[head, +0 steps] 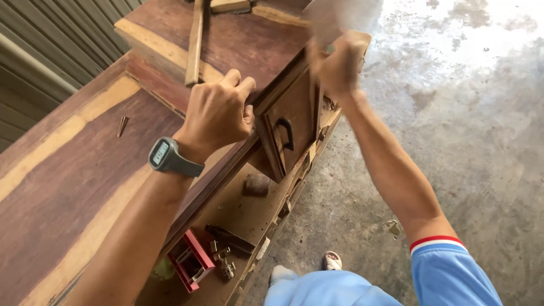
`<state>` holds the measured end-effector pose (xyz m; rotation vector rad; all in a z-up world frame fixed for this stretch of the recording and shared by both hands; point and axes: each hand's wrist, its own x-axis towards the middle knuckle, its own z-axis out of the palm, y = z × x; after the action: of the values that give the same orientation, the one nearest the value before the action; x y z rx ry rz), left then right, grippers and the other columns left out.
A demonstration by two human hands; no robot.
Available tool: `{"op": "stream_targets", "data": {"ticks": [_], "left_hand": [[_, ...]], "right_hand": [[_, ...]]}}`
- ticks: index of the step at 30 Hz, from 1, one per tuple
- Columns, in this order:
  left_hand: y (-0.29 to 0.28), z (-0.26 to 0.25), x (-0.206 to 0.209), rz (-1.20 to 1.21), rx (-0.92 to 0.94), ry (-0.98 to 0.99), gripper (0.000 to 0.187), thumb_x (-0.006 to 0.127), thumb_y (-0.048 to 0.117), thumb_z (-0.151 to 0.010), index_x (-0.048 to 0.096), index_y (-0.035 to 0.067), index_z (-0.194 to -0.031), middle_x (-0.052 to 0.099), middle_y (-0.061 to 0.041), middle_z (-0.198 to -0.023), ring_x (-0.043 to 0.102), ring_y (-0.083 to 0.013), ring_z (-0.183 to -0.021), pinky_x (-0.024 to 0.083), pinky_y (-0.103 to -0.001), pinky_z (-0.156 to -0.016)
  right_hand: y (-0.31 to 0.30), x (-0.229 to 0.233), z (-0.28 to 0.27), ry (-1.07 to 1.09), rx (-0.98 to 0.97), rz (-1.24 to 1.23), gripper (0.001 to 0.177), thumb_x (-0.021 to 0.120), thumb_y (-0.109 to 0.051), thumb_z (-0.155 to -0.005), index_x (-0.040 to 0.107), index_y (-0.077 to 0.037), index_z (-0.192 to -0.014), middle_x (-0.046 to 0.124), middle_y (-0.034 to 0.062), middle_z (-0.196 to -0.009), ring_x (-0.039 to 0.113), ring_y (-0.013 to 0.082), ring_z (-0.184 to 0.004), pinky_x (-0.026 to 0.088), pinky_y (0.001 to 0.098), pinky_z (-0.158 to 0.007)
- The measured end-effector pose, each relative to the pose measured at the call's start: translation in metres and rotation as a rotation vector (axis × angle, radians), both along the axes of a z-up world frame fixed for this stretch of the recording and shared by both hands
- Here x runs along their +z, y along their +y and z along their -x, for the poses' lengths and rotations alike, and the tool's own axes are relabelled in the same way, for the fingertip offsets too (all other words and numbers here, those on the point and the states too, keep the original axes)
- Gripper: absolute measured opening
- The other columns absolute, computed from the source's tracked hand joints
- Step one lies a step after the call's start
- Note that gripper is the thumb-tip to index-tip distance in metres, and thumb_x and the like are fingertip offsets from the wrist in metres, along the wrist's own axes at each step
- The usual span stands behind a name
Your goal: The person sands the edges and corners of a wooden cabinet using a sanding block. They move around the cabinet to reach different sides, smoothing the wood surfaces by hand.
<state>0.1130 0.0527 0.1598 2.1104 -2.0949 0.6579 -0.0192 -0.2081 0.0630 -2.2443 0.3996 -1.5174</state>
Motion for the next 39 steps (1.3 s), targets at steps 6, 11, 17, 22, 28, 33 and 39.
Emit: {"op": "stream_targets", "data": {"ticks": [6,11,17,22,28,33,39], "left_hand": [[0.013,-0.042,-0.021,0.076,-0.242,-0.082,0.056,0.078,0.047,-0.089,0.064,0.007,-0.126,0.064,-0.011,-0.109,0.059,-0.019,-0.079,0.056,-0.029,-0.064],[0.004,-0.073,-0.038,0.18,-0.462,-0.027,0.032,0.066,0.022,-0.102,0.066,0.007,-0.13,0.069,-0.021,-0.131,0.071,-0.0345,-0.108,0.059,-0.048,-0.097],[-0.01,-0.085,-0.057,0.336,-0.555,-0.065,0.033,0.066,0.023,-0.1,0.057,0.008,-0.127,0.062,-0.018,-0.128,0.065,-0.0314,-0.104,0.063,-0.046,-0.08],[-0.005,-0.082,-0.058,0.461,-0.585,-0.015,0.025,0.063,0.025,-0.103,0.059,0.009,-0.122,0.06,-0.014,-0.122,0.061,-0.029,-0.104,0.057,-0.042,-0.083],[-0.003,-0.082,-0.059,0.532,-0.599,0.013,0.018,0.058,0.021,-0.103,0.059,0.009,-0.117,0.06,-0.014,-0.117,0.06,-0.0296,-0.102,0.052,-0.041,-0.086],[-0.004,-0.081,-0.062,0.524,-0.609,0.028,0.02,0.062,0.021,-0.101,0.059,0.008,-0.117,0.06,-0.014,-0.116,0.059,-0.0302,-0.1,0.052,-0.042,-0.084],[-0.018,-0.084,-0.073,0.627,-0.652,0.085,0.026,0.07,0.027,-0.091,0.065,0.012,-0.111,0.063,-0.013,-0.11,0.063,-0.0331,-0.104,0.049,-0.041,-0.087]], "right_hand": [[-0.005,0.006,0.015,-0.979,0.273,-0.79,0.042,0.076,-0.017,-0.091,0.063,0.003,-0.126,0.071,0.0331,-0.127,0.069,0.0478,-0.123,0.057,0.0609,-0.105],[0.013,0.001,-0.016,-1.042,0.163,-0.804,0.054,0.085,-0.028,-0.079,0.063,0.012,-0.108,0.072,0.0329,-0.116,0.071,0.0475,-0.115,0.063,0.0552,-0.102],[0.071,0.02,-0.033,-0.743,-0.12,-0.736,0.038,0.069,-0.035,-0.082,0.075,0.001,-0.092,0.07,0.0075,-0.091,0.066,0.016,-0.09,0.065,0.0355,-0.068],[0.07,0.002,-0.038,-0.636,-0.411,-0.609,0.043,0.068,-0.048,-0.086,0.075,-0.005,-0.087,0.067,-0.0006,-0.077,0.054,0.0107,-0.069,0.044,0.0319,-0.059],[0.104,-0.01,-0.047,-0.54,-0.503,-0.337,0.03,0.064,-0.034,-0.099,0.064,-0.006,-0.085,0.067,0.0025,-0.08,0.063,0.0132,-0.078,0.049,0.0354,-0.066],[0.067,-0.009,-0.036,-0.317,-0.626,-0.043,0.031,0.053,-0.028,-0.104,0.065,-0.004,-0.087,0.055,0.0052,-0.068,0.056,0.0195,-0.063,0.039,0.0409,-0.055],[0.079,-0.037,-0.031,-0.2,-0.69,0.108,0.018,0.065,-0.022,-0.105,0.073,-0.006,-0.105,0.078,0.0109,-0.1,0.069,0.0361,-0.105,0.041,0.0452,-0.101]]}}
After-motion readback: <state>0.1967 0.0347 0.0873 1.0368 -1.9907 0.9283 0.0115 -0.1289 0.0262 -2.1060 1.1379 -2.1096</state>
